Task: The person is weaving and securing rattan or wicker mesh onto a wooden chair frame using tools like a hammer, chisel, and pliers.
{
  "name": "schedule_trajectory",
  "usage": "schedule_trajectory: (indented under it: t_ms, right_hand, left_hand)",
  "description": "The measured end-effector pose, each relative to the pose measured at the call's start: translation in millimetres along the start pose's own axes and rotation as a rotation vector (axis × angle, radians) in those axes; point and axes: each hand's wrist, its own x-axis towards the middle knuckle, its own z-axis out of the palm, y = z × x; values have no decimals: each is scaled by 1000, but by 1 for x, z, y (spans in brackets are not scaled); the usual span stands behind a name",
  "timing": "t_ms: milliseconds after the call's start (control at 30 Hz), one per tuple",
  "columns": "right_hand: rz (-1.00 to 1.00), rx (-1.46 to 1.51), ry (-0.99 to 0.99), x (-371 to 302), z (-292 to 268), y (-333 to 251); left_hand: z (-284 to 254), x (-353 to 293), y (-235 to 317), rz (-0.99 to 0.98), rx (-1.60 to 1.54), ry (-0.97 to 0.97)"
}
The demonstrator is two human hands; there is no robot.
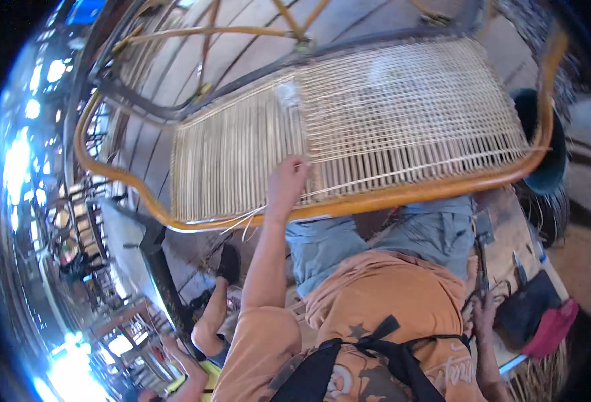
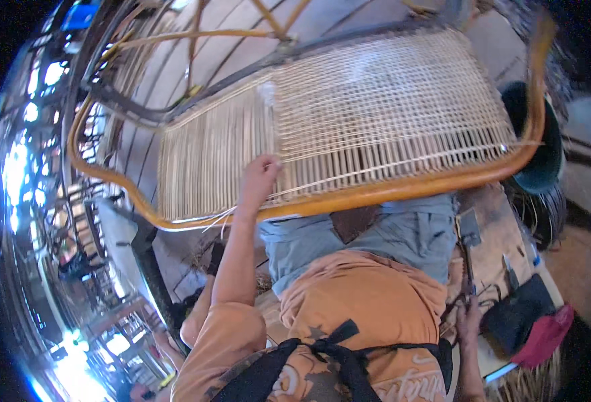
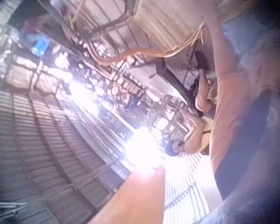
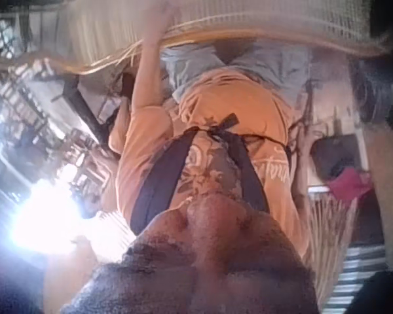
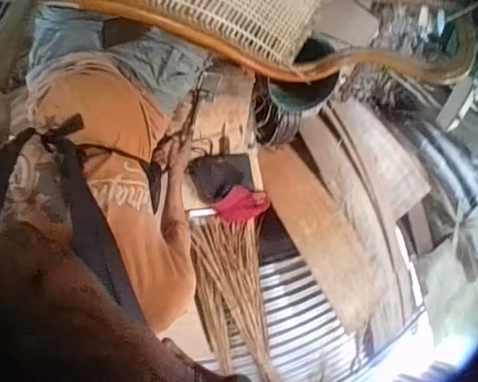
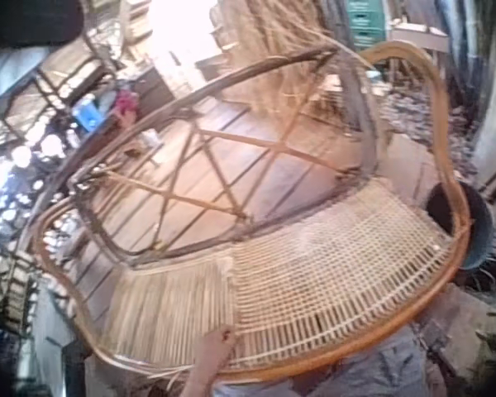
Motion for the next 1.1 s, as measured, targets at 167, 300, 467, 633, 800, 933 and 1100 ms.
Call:
schedule_trajectory:
  t_ms: [167,300,467,633,800,933,1100]
  right_hand:
    - [-52,266,40,55,-54,-90]
    - [137,508,-223,56,-91,-185]
    - [31,702,-231,66,-38,-227]
    - [28,519,-543,103,-20,-292]
    - [96,316,-1005,126,36,-418]
    - [-82,86,-1185,148,90,-465]
    - [-55,-134,-1314,163,119,-495]
  left_hand:
    - [-18,-8,0,-31,-43,-24]
    - [-13,-4,9,-16,-53,30]
    - [-6,-2,3,-5,-19,90]
    - [-4,-7,-6,49,-80,135]
    - [-16,-9,3,5,-135,83]
    - [-12,-6,5,11,-201,69]
    - [-15,-8,2,-20,-230,79]
